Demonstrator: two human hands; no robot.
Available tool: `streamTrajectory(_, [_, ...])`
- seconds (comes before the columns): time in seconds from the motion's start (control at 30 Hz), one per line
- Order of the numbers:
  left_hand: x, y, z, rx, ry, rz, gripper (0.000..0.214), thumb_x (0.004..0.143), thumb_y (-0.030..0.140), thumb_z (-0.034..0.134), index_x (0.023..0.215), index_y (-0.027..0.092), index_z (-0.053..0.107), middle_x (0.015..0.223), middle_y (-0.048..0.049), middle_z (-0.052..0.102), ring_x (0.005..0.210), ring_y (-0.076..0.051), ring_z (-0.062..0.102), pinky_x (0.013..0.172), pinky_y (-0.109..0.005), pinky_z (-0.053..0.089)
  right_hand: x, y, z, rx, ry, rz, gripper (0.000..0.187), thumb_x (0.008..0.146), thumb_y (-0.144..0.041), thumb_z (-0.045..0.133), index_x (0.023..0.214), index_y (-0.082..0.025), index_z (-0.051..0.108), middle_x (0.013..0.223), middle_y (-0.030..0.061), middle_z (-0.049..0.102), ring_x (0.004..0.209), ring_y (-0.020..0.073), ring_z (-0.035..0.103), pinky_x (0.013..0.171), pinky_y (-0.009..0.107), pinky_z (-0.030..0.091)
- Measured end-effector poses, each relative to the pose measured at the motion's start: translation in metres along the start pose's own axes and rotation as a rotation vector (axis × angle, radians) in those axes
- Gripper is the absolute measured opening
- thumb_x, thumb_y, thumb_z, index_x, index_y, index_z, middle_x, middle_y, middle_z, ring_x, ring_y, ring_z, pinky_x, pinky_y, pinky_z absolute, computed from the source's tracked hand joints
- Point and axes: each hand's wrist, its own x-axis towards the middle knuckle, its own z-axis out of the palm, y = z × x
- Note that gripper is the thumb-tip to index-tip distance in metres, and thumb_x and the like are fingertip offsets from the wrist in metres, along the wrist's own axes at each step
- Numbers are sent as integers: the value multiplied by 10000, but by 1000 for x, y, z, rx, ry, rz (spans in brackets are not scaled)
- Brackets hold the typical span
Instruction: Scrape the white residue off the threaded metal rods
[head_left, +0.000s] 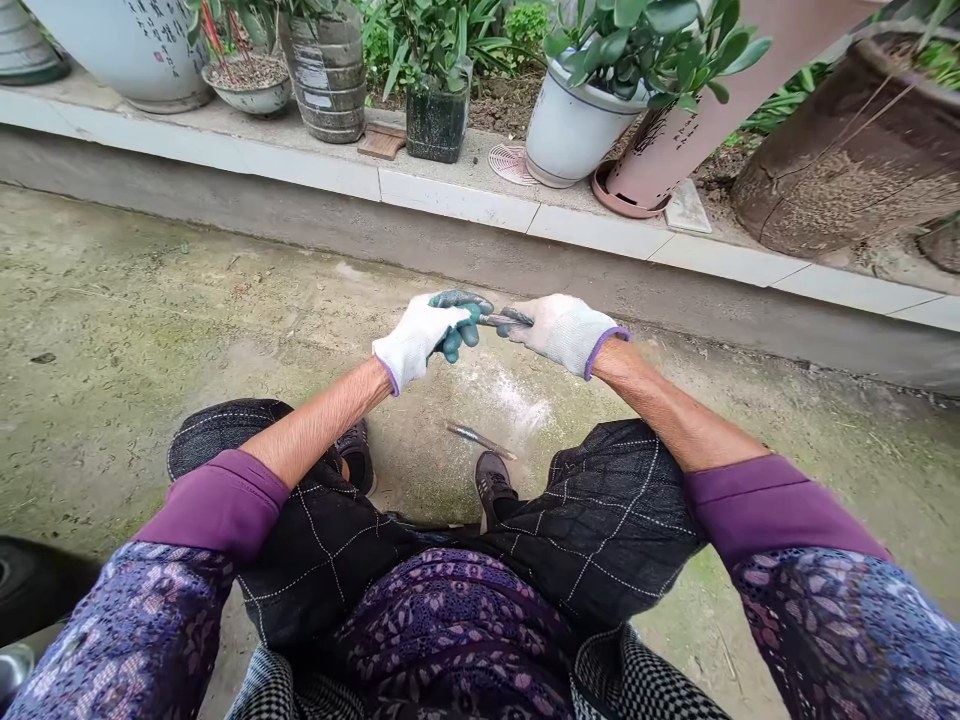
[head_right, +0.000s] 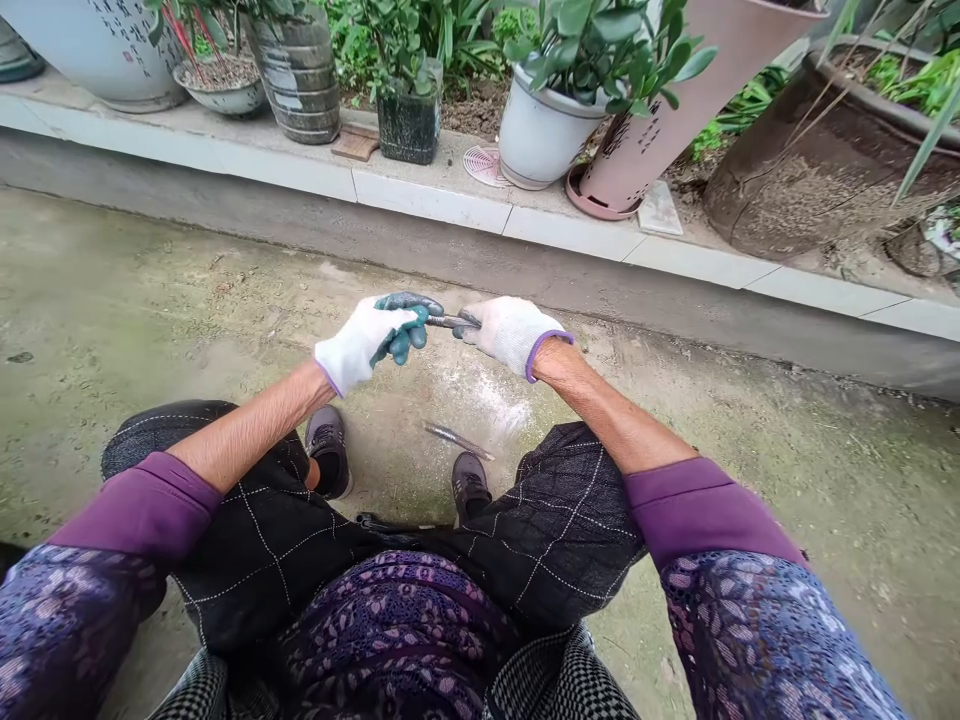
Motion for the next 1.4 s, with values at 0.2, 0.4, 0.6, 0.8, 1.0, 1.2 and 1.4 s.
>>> streamTrajectory(0.2, [-5, -26, 5, 75, -108, -58, 239, 861, 93, 547, 1046, 97, 698, 572, 14, 614, 419, -68, 500, 364, -184, 371, -10, 3, -12, 399, 23, 126, 320, 878, -413, 555, 1035, -183, 712, 660, 12, 581, 529, 111, 473, 487, 259, 371])
streamTrajectory(0.4, [8, -42, -3, 121, -65, -53, 228, 839, 50, 495, 969, 107, 673, 594, 13, 621, 422, -70, 506, 389, -189, 404, -19, 3, -15, 787, -62, 113, 343, 851, -405, 638, 1053, -135, 704, 606, -15, 500, 443, 67, 388, 350, 209, 334])
streamTrajectory(0.6, [10, -34, -4, 252, -132, -32, 161, 847, 105, 529, 906, 107, 680, 570, 13, 612, 410, -66, 502, 395, -180, 400, -25, 8, -14, 852, -364, -56, 407, 813, -479, 690, 1024, -131, 701, 572, -26, 527, 406, 54, 410, 325, 183, 336])
streamTrajectory(0.8, [10, -28, -1, 244, -278, -33, 161, 778, 118, 587, 889, 106, 703, 600, -9, 636, 474, -84, 545, 412, -178, 392, -26, 13, -10, 862, -571, -135, 391, 795, -459, 713, 1013, -135, 705, 576, -30, 550, 398, 50, 429, 331, 172, 345])
streamTrajectory(1.0, [19, -26, 6, 309, -62, 69, 122, 773, 143, 602, 837, 106, 699, 678, -12, 647, 565, -78, 541, 532, -204, 426, -32, -2, -14, 1169, -266, -76, 386, 800, -490, 711, 943, -133, 679, 526, -45, 503, 383, 53, 387, 307, 186, 324])
streamTrajectory(1.2, [38, -22, 0, 386, 32, 304, 155, 741, 191, 624, 841, 123, 721, 713, 16, 638, 644, -85, 516, 610, -229, 400, -33, -19, -10, 1421, -193, -58, 353, 869, -469, 645, 1000, -141, 644, 542, -63, 468, 385, 54, 358, 305, 188, 297])
streamTrajectory(1.4, [29, -5, 1, 395, 73, 136, 123, 770, 126, 559, 812, 126, 674, 613, 12, 572, 498, -74, 486, 482, -212, 371, -34, -16, -12, 1402, -260, -128, 372, 867, -467, 644, 1054, -146, 627, 519, -94, 408, 371, 48, 288, 298, 181, 260])
